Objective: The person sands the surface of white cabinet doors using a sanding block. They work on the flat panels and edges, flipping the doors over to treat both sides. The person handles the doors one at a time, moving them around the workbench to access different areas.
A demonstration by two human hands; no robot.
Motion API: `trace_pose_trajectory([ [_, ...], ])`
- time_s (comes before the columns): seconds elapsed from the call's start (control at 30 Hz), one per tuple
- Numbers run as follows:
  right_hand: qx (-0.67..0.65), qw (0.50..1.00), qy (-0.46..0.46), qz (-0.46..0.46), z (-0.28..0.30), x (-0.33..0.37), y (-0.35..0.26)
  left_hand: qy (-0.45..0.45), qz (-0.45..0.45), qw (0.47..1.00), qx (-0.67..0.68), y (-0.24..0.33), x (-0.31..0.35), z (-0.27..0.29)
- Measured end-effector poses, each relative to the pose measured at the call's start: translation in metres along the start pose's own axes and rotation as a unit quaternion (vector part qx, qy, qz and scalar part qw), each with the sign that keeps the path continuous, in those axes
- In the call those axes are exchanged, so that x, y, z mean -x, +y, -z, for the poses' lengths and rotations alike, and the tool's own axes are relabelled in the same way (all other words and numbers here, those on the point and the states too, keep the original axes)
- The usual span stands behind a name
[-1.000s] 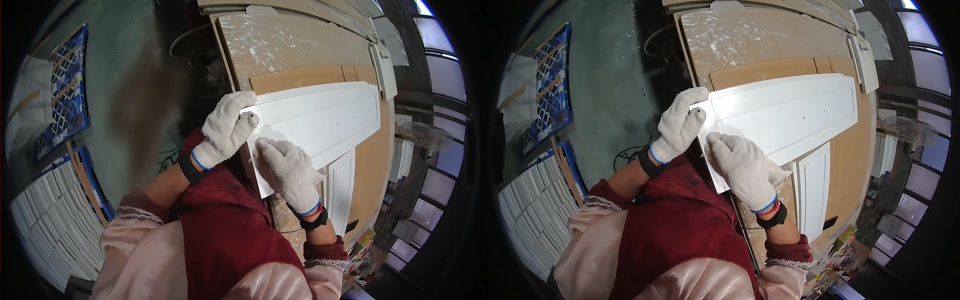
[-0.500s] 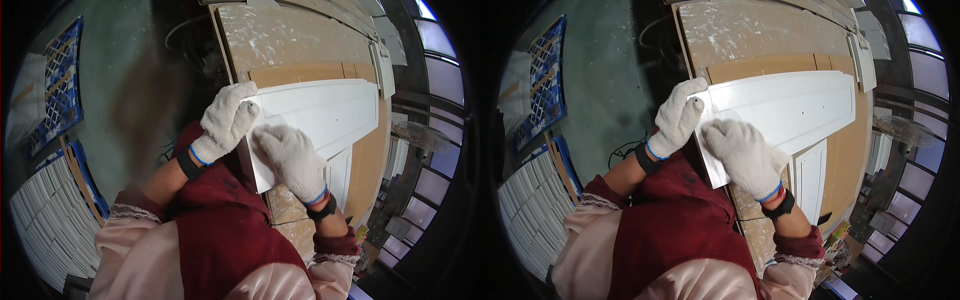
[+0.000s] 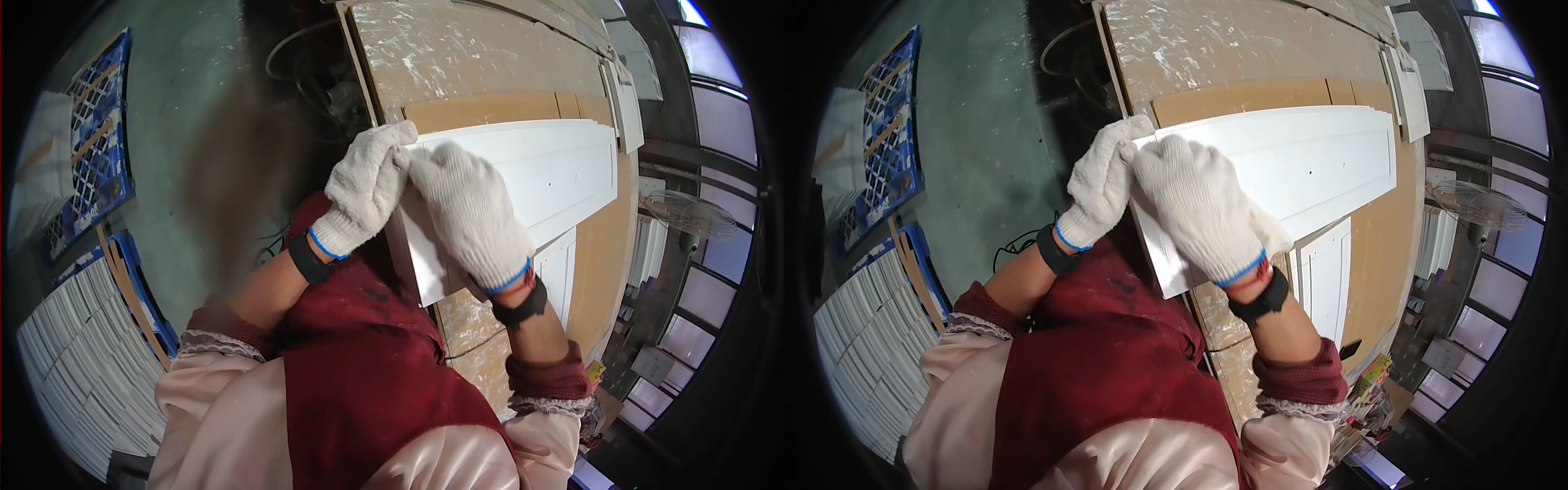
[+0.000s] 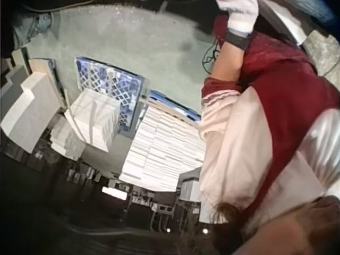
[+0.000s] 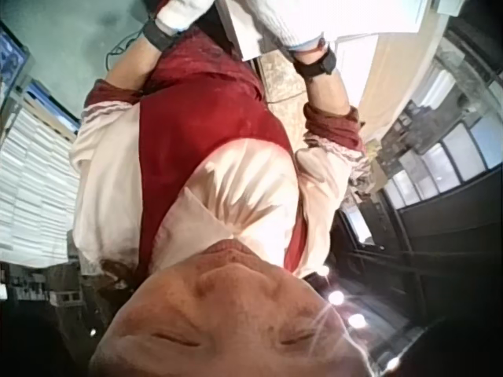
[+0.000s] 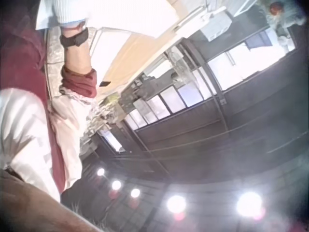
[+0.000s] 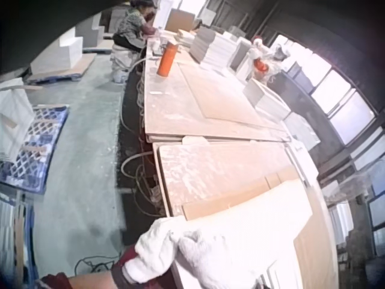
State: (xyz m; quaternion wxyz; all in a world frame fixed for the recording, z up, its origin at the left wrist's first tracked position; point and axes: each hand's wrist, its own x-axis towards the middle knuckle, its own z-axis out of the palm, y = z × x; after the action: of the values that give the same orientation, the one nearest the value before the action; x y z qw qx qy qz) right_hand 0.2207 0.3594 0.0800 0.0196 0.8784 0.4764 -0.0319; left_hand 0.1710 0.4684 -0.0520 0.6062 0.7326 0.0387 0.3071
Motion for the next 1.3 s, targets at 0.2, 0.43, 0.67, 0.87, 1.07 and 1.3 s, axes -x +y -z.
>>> trace_pose_trajectory([
  [0.2,-0.053,0.998,0.009,0.031,0.003,0.035,-0.009,0.026,-0.032,0.998,-0.038,0.004,0.000,-0.002],
  [0.43,-0.019,0.998,0.064,0.016,-0.009,-0.009,0.009,0.036,-0.011,0.999,0.029,-0.011,0.004,-0.007],
  [0.67,-0.076,0.992,-0.097,0.039,0.004,0.071,-0.012,0.025,0.004,1.000,0.012,-0.014,0.003,-0.011],
  [0.87,-0.557,0.682,-0.138,-0.453,0.029,0.173,-0.011,0.034,0.014,0.989,0.141,-0.020,0.008,-0.013],
  [1.07,-0.271,0.947,0.019,-0.170,0.006,0.167,-0.030,-0.059,0.010,0.942,0.329,-0.018,0.002,-0.010],
  [1.3,-0.139,0.983,-0.006,-0.120,-0.016,0.144,-0.059,-0.048,0.009,0.916,0.398,-0.021,0.002,-0.011],
])
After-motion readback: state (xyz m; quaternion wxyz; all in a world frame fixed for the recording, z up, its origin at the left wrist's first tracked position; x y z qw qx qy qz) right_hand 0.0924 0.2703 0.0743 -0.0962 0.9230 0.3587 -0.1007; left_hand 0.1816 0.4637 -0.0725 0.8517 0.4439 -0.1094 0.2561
